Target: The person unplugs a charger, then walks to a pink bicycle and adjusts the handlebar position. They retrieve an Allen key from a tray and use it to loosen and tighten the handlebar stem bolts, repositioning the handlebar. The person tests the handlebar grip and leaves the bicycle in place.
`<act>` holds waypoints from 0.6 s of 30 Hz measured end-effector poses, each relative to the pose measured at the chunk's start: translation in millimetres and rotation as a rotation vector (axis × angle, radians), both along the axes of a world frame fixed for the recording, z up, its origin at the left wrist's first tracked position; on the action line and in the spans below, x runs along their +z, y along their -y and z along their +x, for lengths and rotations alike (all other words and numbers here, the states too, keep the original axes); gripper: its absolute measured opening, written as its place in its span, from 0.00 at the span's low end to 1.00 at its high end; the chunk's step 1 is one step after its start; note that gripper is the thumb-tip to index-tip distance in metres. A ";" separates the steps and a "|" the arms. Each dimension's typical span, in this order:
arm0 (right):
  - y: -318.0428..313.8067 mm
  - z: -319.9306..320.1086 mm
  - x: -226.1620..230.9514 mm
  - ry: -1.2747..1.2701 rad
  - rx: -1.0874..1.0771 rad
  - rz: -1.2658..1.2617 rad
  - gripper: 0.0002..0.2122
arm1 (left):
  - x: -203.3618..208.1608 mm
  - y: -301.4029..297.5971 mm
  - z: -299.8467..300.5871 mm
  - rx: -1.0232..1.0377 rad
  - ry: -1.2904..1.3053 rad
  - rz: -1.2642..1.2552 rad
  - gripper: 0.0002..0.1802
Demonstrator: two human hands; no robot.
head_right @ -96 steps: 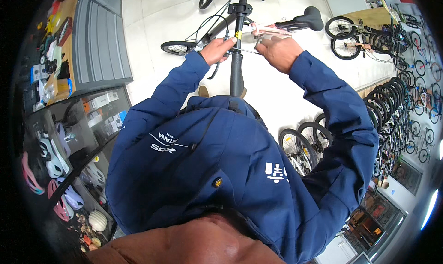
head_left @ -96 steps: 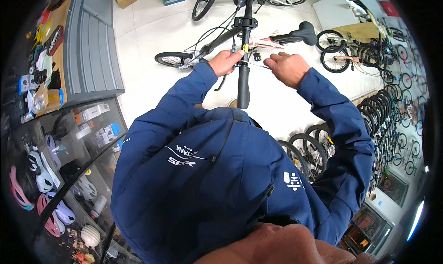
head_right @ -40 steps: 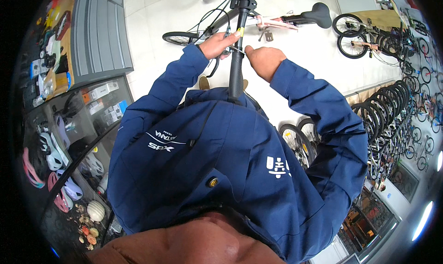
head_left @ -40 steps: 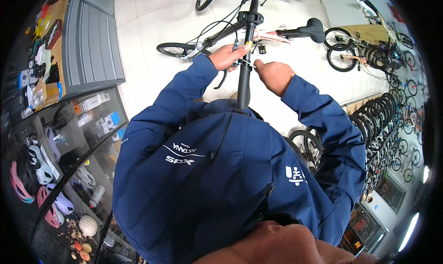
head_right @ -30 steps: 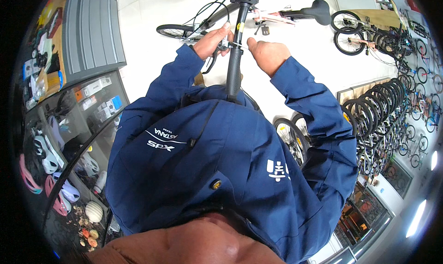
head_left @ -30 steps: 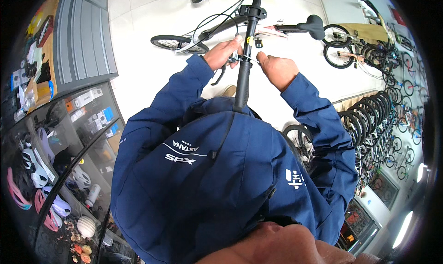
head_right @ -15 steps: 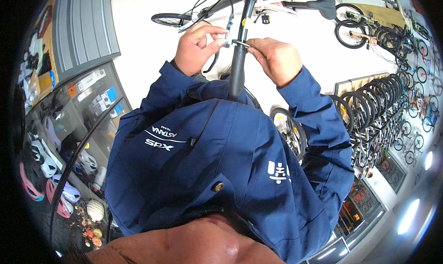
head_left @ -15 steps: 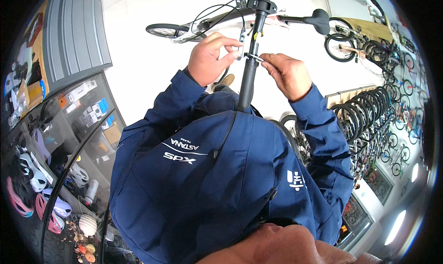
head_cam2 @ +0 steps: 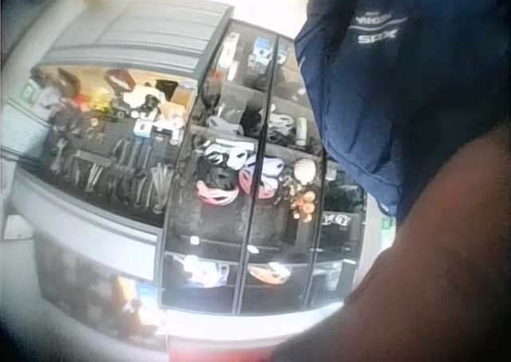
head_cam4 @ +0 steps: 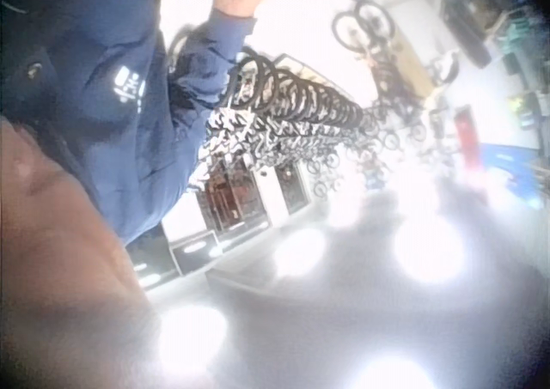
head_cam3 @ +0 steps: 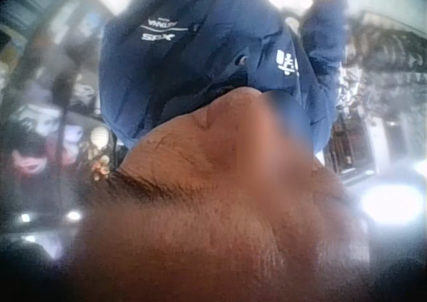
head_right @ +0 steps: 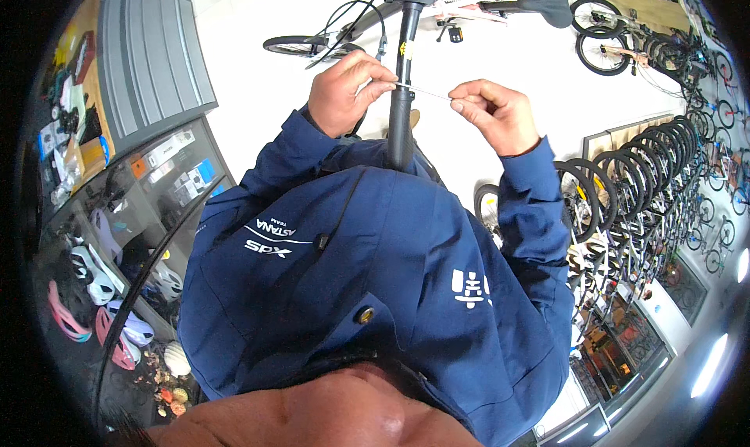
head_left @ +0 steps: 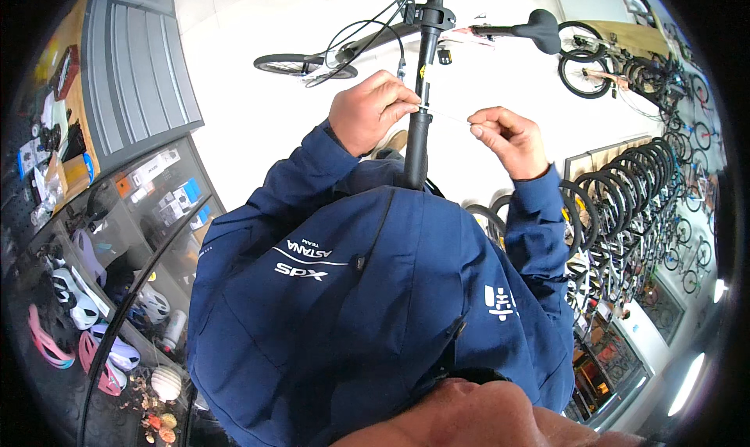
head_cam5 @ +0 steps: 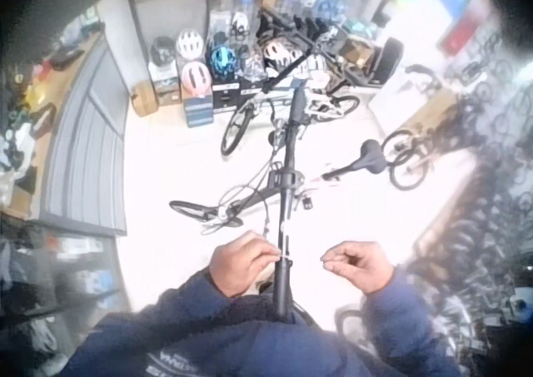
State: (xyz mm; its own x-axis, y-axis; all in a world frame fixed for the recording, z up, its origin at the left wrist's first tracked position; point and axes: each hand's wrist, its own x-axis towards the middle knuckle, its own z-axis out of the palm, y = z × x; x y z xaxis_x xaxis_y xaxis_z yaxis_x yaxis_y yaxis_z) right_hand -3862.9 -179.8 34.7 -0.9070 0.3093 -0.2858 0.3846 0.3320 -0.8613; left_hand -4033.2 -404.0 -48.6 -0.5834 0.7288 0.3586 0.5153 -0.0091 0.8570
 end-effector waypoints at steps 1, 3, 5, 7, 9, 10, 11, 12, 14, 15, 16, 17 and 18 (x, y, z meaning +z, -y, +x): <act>4.5 9.3 -10.3 0.009 -0.113 -0.087 0.09 | -2.4 0.5 0.1 -0.014 0.082 0.020 0.07; 20.9 23.3 -35.9 -0.141 -0.299 -0.254 0.08 | -9.6 1.1 -0.5 -0.045 0.247 0.016 0.05; 36.2 23.7 -58.6 -0.391 -0.455 -0.473 0.09 | -18.8 2.9 -2.7 -0.022 0.755 0.057 0.06; 55.6 16.6 -72.6 -0.415 -0.635 -0.593 0.12 | -29.6 -4.4 -5.6 0.105 0.732 0.099 0.09; 67.8 -0.6 -79.4 -0.654 -0.648 -0.831 0.13 | -37.2 -12.7 -5.8 -0.040 0.937 0.001 0.12; 69.1 -11.5 -80.9 -0.815 -0.560 -0.975 0.13 | -39.6 -16.1 -8.7 -0.092 0.949 -0.044 0.13; 75.3 -20.9 -81.9 -0.843 -0.681 -1.064 0.13 | -41.1 -20.5 -11.8 -0.150 0.961 -0.096 0.16; 76.6 -29.4 -81.2 -0.918 -0.598 -1.199 0.13 | -41.6 -24.5 -14.8 -0.141 0.893 -0.189 0.17; 80.3 -41.1 -78.3 -0.890 -0.677 -1.257 0.14 | -40.5 -31.4 -17.7 -0.251 0.908 -0.188 0.18; 80.7 -43.9 -76.0 -0.919 -0.663 -1.277 0.15 | -39.4 -34.0 -17.4 -0.309 0.904 -0.164 0.19; 80.6 -47.9 -74.3 -0.937 -0.622 -1.291 0.17 | -37.5 -34.4 -19.9 -0.323 0.891 -0.245 0.21; 78.9 -50.2 -71.8 -0.972 -0.580 -1.298 0.19 | -35.7 -34.6 -20.0 -0.333 0.902 -0.256 0.21; 80.2 -52.5 -69.7 -0.895 -0.663 -1.191 0.23 | -34.0 -34.7 -19.7 -0.312 0.918 -0.261 0.21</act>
